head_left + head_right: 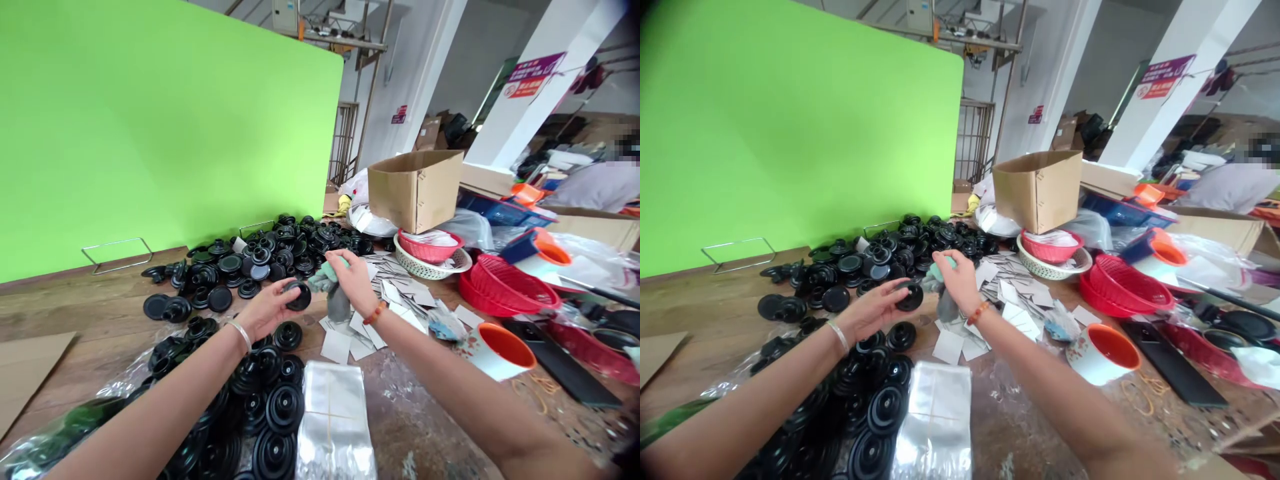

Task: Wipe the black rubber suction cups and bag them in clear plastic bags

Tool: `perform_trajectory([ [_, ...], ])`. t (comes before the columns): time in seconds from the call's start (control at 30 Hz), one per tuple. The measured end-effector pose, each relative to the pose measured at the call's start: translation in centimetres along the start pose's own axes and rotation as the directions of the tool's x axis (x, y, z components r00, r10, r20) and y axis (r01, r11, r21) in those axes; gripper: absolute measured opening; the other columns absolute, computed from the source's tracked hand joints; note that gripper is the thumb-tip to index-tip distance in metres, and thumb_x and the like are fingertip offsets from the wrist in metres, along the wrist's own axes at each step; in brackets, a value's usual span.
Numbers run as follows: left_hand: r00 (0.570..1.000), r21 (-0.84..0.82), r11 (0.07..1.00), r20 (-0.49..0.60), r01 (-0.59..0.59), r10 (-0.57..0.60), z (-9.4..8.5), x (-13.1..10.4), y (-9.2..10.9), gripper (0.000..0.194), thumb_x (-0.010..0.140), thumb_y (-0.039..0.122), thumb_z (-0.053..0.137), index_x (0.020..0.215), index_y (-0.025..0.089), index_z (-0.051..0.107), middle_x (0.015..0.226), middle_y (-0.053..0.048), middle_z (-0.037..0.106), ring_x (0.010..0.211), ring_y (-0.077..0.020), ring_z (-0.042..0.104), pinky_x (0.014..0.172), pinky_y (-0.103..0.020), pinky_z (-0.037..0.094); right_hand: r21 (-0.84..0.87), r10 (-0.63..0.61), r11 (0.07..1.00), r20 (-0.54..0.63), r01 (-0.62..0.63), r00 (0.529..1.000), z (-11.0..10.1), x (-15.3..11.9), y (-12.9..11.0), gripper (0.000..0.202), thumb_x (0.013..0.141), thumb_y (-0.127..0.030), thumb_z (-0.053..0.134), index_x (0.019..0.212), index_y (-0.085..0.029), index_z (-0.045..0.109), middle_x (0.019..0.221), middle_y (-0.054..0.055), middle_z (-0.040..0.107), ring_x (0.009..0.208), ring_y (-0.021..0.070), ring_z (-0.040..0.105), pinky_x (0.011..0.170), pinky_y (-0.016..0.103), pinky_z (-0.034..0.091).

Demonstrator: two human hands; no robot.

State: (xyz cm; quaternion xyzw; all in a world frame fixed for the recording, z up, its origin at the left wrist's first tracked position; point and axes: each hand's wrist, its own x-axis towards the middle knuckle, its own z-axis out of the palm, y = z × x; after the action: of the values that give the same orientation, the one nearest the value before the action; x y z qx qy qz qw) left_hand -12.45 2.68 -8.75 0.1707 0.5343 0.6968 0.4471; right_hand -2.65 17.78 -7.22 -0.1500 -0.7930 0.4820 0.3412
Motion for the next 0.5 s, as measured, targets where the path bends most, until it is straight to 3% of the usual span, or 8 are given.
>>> perform_trajectory([
  [0.03,1.0,0.004,1.0,0.003,-0.007,0.007,0.5,-0.9,-0.5,0.04,0.069,0.014,0.079,0.106,0.015,0.064,0.099,-0.009,0.071,0.085,-0.0195,0.068,0.075,-0.033,0.057,0.025,-0.048,0.999,0.01,0.048,0.999,0.1,-1.2,-0.5,0.033,0.091,-0.041,0.047,0.094,-0.017,0.069,0.088,0.006,0.07,0.08,0.0181,0.063,0.078,0.033,0.049],
  [0.1,1.0,0.018,1.0,0.011,-0.025,0.024,1.7,-2.7,-1.6,0.037,0.063,0.013,0.082,0.097,0.014,0.066,0.092,-0.006,0.072,0.08,-0.018,0.067,0.07,-0.028,0.056,0.03,-0.205,0.979,0.179,0.203,0.962,0.5,-3.5,-1.3,0.028,0.092,-0.037,0.048,0.09,-0.02,0.07,0.095,0.006,0.07,0.092,0.0196,0.061,0.088,0.036,0.045],
  [0.17,0.999,0.028,0.999,0.018,-0.037,0.037,2.9,-4.5,-2.7,0.035,0.061,0.014,0.083,0.092,0.014,0.067,0.087,-0.005,0.071,0.076,-0.0171,0.066,0.067,-0.026,0.054,0.015,-0.23,0.971,0.301,0.237,0.925,0.9,-5.6,-1.9,0.027,0.092,-0.034,0.05,0.084,-0.021,0.072,0.096,0.005,0.071,0.098,0.0208,0.059,0.094,0.038,0.04],
  [0.3,0.996,-0.012,0.996,-0.003,-0.088,0.088,4.6,-7.7,-4.3,0.044,0.065,0.019,0.08,0.105,0.016,0.061,0.103,-0.008,0.069,0.091,-0.0212,0.065,0.079,-0.033,0.053,0.103,0.128,0.984,0.163,-0.145,0.978,1.2,-8.6,-2.5,0.038,0.093,-0.04,0.044,0.083,-0.017,0.072,0.085,0.006,0.071,0.084,0.0209,0.062,0.081,0.034,0.045],
  [0.43,0.954,-0.033,0.968,-0.177,-0.251,0.241,5.4,-10.1,-5.7,0.051,0.069,0.02,0.077,0.113,0.021,0.052,0.112,-0.006,0.066,0.105,-0.0203,0.06,0.093,-0.032,0.046,0.392,0.353,0.855,0.04,-0.34,0.935,1.7,-11.1,-3.6,0.039,0.09,-0.05,0.046,0.094,-0.018,0.069,0.101,0.007,0.069,0.097,0.0221,0.061,0.084,0.032,0.046],
  [0.5,0.934,0.021,0.966,-0.251,-0.258,0.255,5.7,-10.9,-6.0,0.055,0.068,0.022,0.077,0.116,0.023,0.049,0.11,-0.005,0.066,0.102,-0.0203,0.061,0.09,-0.032,0.046,0.501,0.413,0.773,0.068,-0.389,0.908,2.1,-12.1,-4.3,0.038,0.087,-0.052,0.051,0.099,-0.02,0.067,0.11,0.006,0.067,0.105,0.0217,0.059,0.089,0.031,0.046],
])
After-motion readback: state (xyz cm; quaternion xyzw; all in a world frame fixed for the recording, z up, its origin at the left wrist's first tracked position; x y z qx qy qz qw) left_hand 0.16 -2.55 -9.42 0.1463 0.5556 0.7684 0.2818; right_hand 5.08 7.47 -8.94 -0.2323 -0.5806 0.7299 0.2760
